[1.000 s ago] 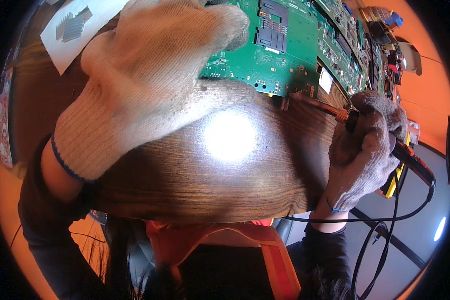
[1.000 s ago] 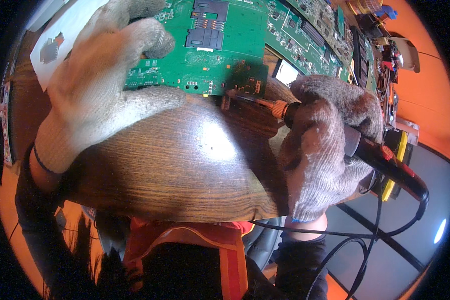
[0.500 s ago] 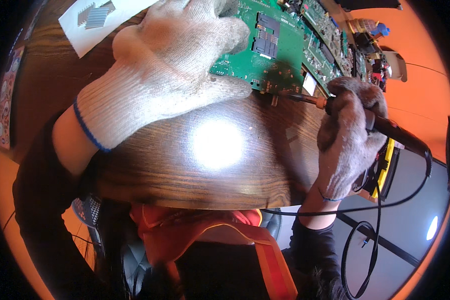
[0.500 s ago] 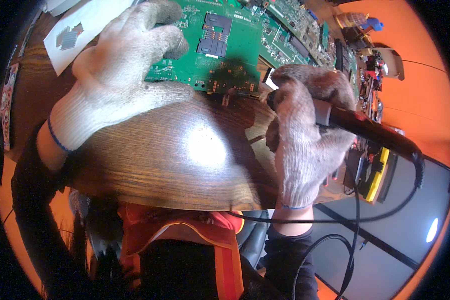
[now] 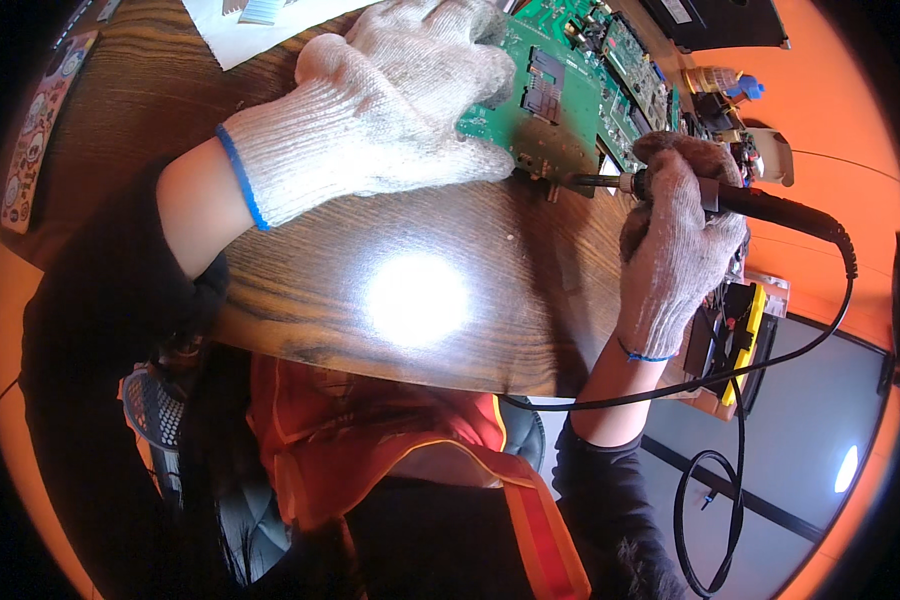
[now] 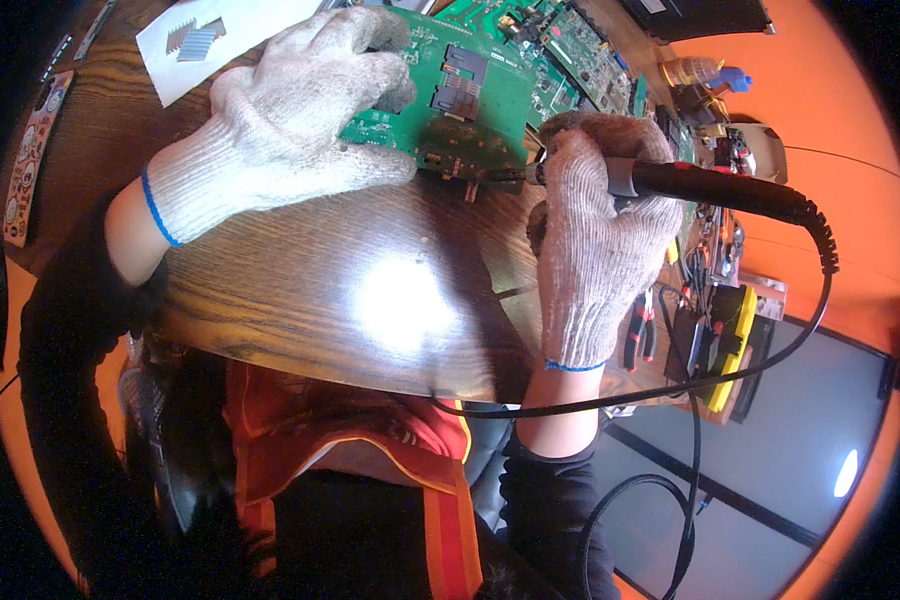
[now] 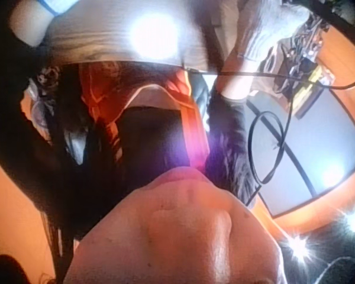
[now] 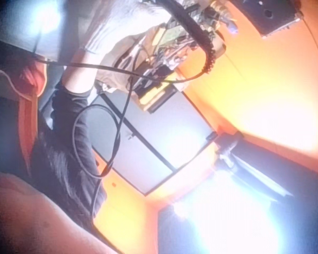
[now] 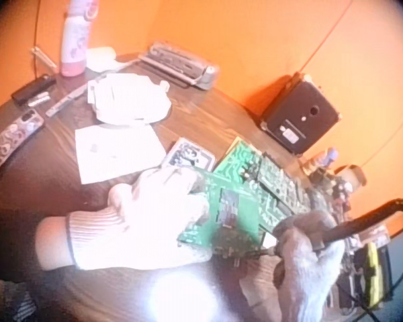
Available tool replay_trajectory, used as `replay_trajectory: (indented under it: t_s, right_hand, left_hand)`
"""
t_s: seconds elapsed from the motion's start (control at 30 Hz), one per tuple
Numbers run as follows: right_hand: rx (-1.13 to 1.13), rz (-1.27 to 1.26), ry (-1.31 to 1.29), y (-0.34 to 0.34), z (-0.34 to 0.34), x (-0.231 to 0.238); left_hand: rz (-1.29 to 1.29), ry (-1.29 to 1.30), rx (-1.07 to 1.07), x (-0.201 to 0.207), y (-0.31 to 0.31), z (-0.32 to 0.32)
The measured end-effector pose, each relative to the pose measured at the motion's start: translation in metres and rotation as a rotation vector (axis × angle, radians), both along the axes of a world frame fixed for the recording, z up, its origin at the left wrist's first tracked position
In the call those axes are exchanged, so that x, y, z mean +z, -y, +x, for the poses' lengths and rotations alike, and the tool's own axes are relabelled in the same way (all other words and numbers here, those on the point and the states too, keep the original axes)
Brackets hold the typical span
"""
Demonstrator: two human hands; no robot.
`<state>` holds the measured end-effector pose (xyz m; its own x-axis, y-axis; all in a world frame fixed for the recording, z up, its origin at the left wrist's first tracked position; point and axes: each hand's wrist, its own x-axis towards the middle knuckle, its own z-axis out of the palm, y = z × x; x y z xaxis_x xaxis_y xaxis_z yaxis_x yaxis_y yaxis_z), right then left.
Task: The person uses a soldering iron to work on a green circuit board, then switches to pliers and a screwdriver to remove and adjust components. The board is flipped and repositioned multiple times during the process.
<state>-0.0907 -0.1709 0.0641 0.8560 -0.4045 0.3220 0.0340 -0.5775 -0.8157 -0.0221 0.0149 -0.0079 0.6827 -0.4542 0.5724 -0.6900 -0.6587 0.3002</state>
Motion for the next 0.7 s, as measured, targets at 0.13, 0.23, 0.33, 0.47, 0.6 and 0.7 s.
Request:
replay_trajectory:
  t_s: [0.13, 0.23, 0.33, 0.47, 0.6, 0.7]
  right_hand:
    - [-0.018, 0.085, -0.042, 0.0, -0.001, 0.0]
    - [0.003, -0.004, 0.003, 0.0, -0.001, -0.001]
    - [-0.005, 0.117, -0.018, 0.001, -0.002, -0.002]
    - [0.005, 0.068, 0.009, 0.002, -0.002, -0.003]
    - [-0.007, 0.053, 0.02, 0.001, -0.002, -0.004]
    - [-0.024, 0.053, -0.008, 0.0, -0.004, -0.003]
  left_hand:
    - [0.082, -0.128, -0.066, 0.003, -0.008, 0.0]
    - [0.084, -0.098, -0.108, 0.005, -0.01, 0.003]
    - [0.083, -0.055, -0.132, 0.007, -0.012, 0.002]
    - [0.105, 0.019, -0.095, 0.007, -0.012, -0.001]
    - [0.057, -0.073, -0.204, 0.008, -0.014, 0.005]
    - [0.062, -0.073, -0.187, 0.007, -0.014, 0.005]
